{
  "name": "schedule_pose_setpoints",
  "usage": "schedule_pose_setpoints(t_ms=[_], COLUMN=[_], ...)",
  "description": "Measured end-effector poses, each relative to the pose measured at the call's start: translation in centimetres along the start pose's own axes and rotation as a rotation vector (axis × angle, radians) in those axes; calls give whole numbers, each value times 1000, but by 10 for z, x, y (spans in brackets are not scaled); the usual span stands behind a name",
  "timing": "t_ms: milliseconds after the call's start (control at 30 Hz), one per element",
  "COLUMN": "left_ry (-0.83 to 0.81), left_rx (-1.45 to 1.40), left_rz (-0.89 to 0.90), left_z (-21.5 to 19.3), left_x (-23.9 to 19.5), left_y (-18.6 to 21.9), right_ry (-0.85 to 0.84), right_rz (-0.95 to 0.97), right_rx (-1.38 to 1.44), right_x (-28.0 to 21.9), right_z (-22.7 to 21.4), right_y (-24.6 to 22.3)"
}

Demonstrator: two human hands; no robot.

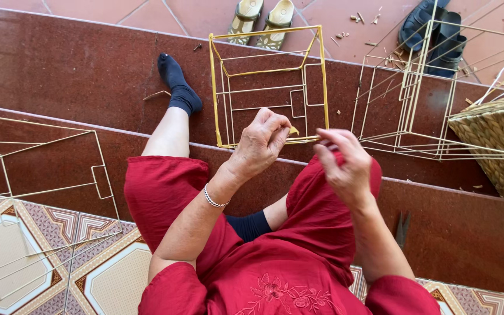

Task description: The person sits on the floor and wraps thin bamboo strips around the edges of a rectangular wire frame. They use scissors to cut the strips and continue wrapping multiple sections of the frame to reinforce its structure.

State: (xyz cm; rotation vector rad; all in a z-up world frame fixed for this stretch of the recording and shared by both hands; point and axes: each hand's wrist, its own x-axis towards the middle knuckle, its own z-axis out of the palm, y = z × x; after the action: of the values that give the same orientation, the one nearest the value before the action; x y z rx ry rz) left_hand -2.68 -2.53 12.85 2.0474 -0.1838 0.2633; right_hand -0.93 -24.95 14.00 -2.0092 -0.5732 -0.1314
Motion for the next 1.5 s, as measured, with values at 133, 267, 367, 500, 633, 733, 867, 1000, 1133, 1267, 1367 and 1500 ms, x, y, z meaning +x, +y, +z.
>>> schedule_pose_setpoints(t_ms=[133, 267, 367, 500, 633, 733, 867, 1000, 1133, 1267, 1367, 1500], left_ry=[10, -16, -37, -219, -184, -144, -156, -141, -106, -122, -130, -170], left_rx=[125, 158, 169, 287, 151, 22, -39, -17, -1, 37, 9, -122], left_rz=[41, 9, 13, -200, -9, 140, -96, -76, -82, -151, -174, -315], left_z=[-10, -13, -13, -23, -33, -30, -18, -12, -10, -13, -24, -44], left_x=[-1, -1, -1, 2, 11, 27, 55, 74, 80, 78, 77, 77], left_y=[5, -1, -7, -21, -44, -58, -64, -64, -65, -68, -69, -72], right_ry=[-19, 81, 97, 104, 179, 247, 294, 315, 288, 255, 240, 219], right_rz=[-36, -110, -115, -72, -56, -10, 37, 70, 92, 129, 107, 153], right_rx=[32, -84, -119, -192, -245, -350, -417, -501, -494, -471, -513, -485], right_x=[34, 37, 34, 44, 62, 77, 93, 100, 99, 99, 101, 98], right_z=[37, 52, 57, 62, 69, 81, 93, 99, 100, 102, 101, 102], right_y=[-23, -17, 0, 34, 72, 92, 106, 116, 124, 130, 132, 135])
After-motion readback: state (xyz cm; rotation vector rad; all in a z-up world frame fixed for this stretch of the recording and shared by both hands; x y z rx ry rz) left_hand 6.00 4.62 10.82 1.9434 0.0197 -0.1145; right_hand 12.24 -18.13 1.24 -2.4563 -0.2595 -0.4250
